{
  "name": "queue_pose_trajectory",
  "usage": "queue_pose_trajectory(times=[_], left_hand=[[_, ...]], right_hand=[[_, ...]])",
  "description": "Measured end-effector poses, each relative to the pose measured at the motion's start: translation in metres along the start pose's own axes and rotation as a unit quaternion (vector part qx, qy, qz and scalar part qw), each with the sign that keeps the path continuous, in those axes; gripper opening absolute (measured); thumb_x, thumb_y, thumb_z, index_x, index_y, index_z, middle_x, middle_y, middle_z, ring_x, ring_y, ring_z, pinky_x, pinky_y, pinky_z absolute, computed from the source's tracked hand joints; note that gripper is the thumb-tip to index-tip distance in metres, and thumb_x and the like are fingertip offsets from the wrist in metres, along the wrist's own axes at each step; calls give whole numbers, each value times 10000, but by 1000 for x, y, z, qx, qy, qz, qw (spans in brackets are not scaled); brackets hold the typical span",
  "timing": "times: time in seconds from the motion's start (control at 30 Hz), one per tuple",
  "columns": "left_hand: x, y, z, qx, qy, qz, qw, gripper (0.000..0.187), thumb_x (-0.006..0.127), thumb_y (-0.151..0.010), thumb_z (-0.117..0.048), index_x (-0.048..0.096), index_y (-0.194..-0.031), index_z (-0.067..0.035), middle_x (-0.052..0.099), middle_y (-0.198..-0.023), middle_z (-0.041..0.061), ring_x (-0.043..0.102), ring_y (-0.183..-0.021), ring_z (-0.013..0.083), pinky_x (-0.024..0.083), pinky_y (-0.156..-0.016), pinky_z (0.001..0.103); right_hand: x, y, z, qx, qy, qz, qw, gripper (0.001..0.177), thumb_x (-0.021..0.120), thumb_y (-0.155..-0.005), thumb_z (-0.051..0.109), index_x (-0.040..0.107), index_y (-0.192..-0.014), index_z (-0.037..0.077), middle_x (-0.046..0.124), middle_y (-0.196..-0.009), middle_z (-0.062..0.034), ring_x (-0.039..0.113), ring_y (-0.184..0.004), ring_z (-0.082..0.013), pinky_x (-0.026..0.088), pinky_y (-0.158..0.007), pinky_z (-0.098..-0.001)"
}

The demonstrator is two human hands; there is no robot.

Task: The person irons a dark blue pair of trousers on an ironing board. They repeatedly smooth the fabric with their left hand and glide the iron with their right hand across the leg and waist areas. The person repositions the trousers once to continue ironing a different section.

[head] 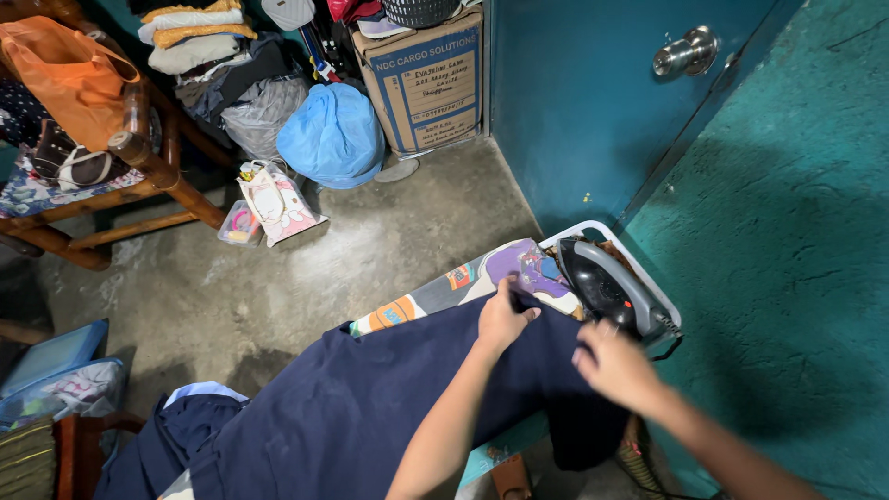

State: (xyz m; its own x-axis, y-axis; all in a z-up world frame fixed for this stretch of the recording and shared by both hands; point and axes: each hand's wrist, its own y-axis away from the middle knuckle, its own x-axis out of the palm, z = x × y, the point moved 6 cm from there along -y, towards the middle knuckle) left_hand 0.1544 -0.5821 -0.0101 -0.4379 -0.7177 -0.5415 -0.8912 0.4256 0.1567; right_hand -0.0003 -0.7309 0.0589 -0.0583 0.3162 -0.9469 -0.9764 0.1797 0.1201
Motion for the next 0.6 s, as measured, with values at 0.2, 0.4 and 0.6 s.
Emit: queue_pose_trajectory(times=[0.2, 0.4, 0.6], left_hand=[[-45, 31, -29, 70, -70, -97, 990, 495, 731, -897, -334, 552, -1282, -80, 635, -1173, 131, 628, -1114, 360, 535, -874, 467], [-89, 77, 0, 77, -104, -131, 983, 343, 717, -909, -280, 641, -1180, -84, 591, -1171, 109, 578, -1115, 315, 474, -916, 452], [-144, 129, 32, 42, -97, -151, 983, 311, 705, -900, -243, 657, -1175, -107, 589, -1185, 76, 563, -1121, 285, 434, -944, 433]], right_hand=[[-41, -94, -81, 13, 30, -165, 986, 602, 804, -731, 326, 637, -1187, -29, 675, -1049, -233, 664, -939, -394, 536, -821, -469], [34, -150, -173, 209, -247, 35, 945, 660, 789, -781, 452, 645, -1200, -37, 759, -950, -225, 764, -814, -415, 623, -758, -519], [-23, -120, -205, 174, -81, -99, 976, 802, 833, -754, 484, 598, -1349, 0, 700, -1171, -271, 702, -1051, -412, 559, -861, -487]])
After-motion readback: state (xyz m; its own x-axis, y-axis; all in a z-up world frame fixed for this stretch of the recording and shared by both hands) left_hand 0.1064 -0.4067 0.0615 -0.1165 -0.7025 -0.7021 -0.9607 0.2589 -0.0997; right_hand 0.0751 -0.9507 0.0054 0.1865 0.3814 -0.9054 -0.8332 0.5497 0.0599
